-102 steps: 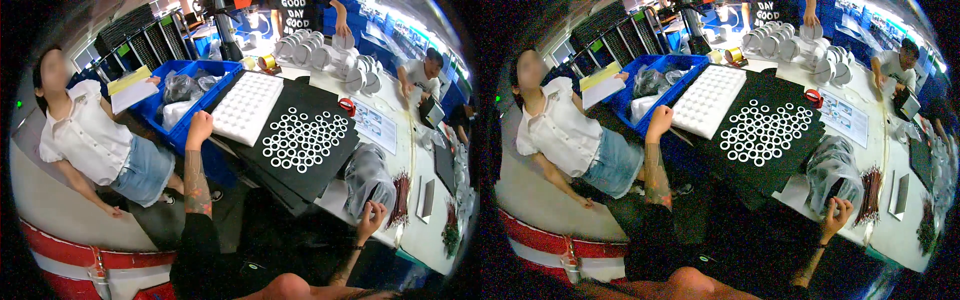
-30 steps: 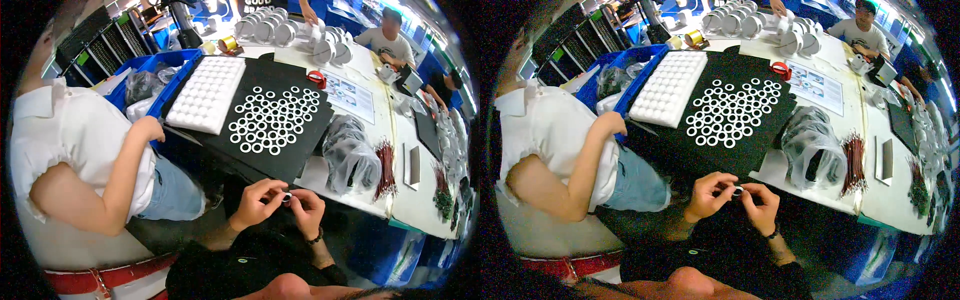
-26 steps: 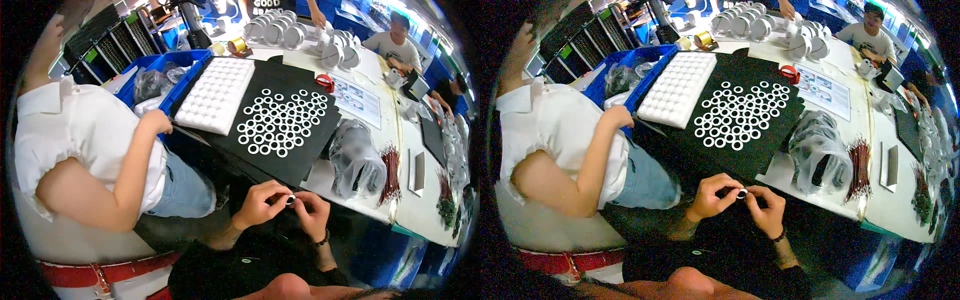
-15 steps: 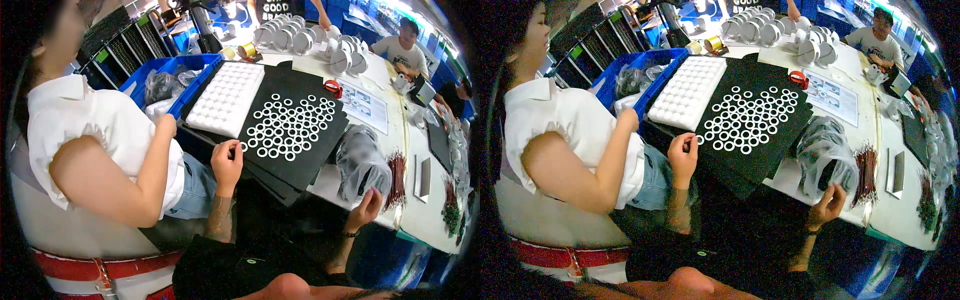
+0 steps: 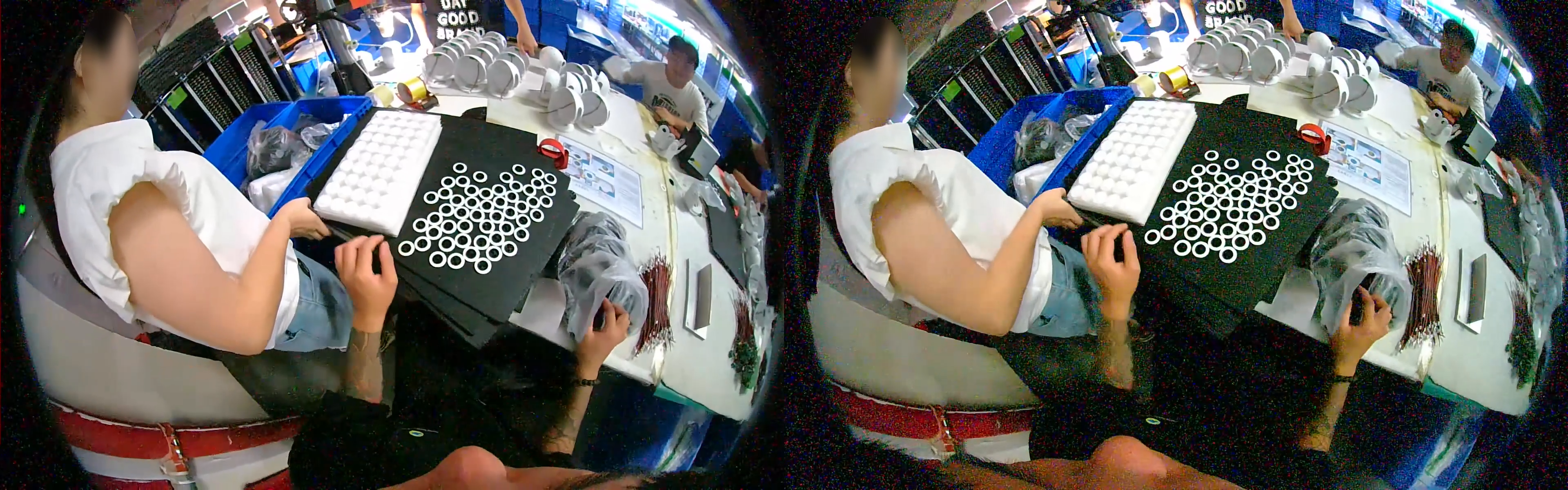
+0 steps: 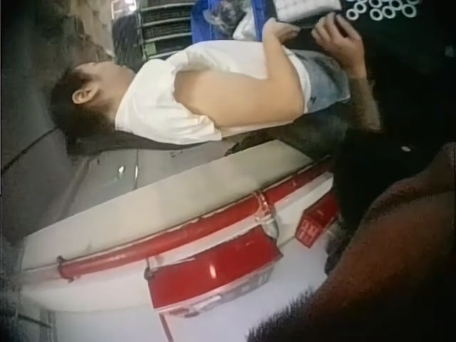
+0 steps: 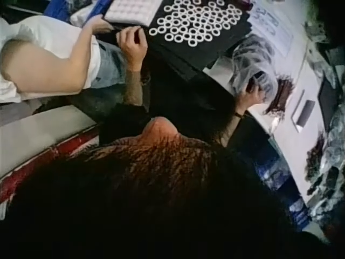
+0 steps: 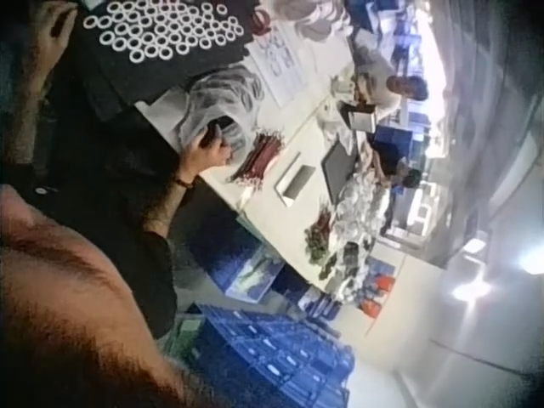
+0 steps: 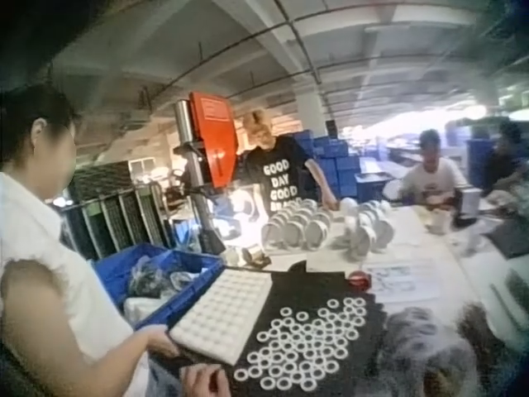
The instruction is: Organizing white circular components into a storage tray and handling plastic-housed electronic parts at a production workstation.
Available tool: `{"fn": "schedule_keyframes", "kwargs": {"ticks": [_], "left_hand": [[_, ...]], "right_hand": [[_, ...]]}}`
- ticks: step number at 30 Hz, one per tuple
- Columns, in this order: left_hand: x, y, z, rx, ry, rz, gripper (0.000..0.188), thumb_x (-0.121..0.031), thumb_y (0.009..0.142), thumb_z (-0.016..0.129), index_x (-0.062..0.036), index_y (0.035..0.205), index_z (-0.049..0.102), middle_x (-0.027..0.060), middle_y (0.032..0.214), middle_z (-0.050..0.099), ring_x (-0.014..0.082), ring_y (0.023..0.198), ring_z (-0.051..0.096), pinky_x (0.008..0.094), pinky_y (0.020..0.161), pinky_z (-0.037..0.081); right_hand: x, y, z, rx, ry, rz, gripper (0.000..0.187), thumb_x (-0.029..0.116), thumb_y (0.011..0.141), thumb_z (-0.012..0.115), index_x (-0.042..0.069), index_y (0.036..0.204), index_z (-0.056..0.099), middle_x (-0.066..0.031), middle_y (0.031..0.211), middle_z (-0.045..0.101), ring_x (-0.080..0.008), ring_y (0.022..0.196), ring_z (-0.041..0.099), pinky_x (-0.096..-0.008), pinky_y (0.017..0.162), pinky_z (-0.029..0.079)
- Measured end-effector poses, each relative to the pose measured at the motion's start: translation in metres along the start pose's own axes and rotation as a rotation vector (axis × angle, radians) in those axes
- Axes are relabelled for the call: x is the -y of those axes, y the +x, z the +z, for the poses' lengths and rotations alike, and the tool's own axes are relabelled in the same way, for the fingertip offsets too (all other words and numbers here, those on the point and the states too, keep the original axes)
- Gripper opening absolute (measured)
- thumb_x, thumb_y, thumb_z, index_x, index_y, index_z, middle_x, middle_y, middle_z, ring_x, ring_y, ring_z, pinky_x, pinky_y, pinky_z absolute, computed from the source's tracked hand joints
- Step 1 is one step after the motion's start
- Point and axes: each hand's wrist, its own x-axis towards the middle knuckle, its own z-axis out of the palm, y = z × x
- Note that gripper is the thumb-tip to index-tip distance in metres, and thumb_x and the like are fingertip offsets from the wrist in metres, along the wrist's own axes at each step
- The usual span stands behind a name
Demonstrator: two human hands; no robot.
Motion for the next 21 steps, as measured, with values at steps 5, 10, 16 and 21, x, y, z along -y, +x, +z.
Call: {"fn": "schedule_keyframes", "kwargs": {"ticks": [5,10,16,21], "left_hand": [[0.017,0.047,-0.001,0.044,0.039,0.085,0.018,-0.008,0.090,0.067,-0.0023,0.107,0.067,0.0133,0.101,0.064,0.0352,0.098,0.058,0.0458,0.088,0.047],[0.027,0.074,0.028,0.182,0.120,0.089,0.017,-0.007,0.091,0.064,-0.0012,0.107,0.067,0.0157,0.103,0.064,0.0362,0.102,0.058,0.0465,0.091,0.048],[0.090,0.119,0.069,0.429,0.418,0.010,0.012,-0.003,0.085,0.058,0.0011,0.090,0.067,0.0212,0.103,0.064,0.0405,0.102,0.058,0.0504,0.087,0.052],[0.069,0.126,0.077,0.478,0.398,-0.068,0.016,-0.009,0.082,0.061,0.0028,0.091,0.067,0.0231,0.106,0.064,0.0426,0.105,0.060,0.0511,0.089,0.053]], "right_hand": [[-0.002,-0.004,0.003,0.009,0.019,-0.011,0.034,0.011,0.074,0.076,0.013,0.108,0.076,-0.0123,0.105,0.063,-0.0332,0.104,0.059,-0.0450,0.090,0.046],[-0.004,-0.012,-0.009,0.035,-0.091,-0.057,0.026,0.013,0.076,0.077,0.014,0.101,0.076,-0.0081,0.104,0.064,-0.0297,0.103,0.059,-0.0424,0.091,0.043],[0.007,-0.008,-0.004,0.012,0.064,-0.108,0.024,0.015,0.075,0.079,0.015,0.099,0.076,-0.0081,0.099,0.063,-0.0301,0.100,0.058,-0.0438,0.090,0.042],[0.009,-0.013,-0.018,0.031,-0.018,-0.094,0.027,0.016,0.077,0.080,0.015,0.104,0.075,-0.0083,0.101,0.062,-0.0305,0.101,0.058,-0.0443,0.091,0.042]]}}
